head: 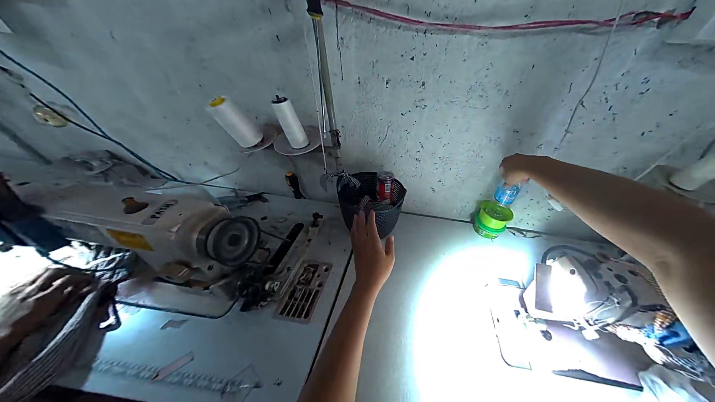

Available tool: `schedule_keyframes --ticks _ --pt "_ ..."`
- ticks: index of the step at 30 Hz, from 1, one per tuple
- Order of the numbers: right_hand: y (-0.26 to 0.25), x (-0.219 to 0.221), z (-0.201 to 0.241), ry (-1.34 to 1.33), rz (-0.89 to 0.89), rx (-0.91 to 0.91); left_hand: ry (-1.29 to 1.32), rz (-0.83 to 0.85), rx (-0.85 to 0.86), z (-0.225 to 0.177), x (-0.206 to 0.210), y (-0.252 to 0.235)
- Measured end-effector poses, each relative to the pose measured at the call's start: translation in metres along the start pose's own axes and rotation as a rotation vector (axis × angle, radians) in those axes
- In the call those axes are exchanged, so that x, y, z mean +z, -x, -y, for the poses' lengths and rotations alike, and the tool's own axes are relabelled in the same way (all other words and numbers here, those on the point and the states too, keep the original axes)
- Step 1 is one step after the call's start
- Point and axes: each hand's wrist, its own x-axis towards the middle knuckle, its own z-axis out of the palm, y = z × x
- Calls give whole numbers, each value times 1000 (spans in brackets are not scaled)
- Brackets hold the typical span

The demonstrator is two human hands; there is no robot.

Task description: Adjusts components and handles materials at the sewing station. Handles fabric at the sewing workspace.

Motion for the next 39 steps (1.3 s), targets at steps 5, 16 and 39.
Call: schedule_keyframes --ticks 5,16,39 --pt "-9 5 -23 -39 -127 -18 77 70 -140 -11 20 37" --pt "31 95 49 198 88 -190 74 141 -106 13 38 51" --pt "21 122 137 -79 -267 -386 50 314 -197 14 42 45"
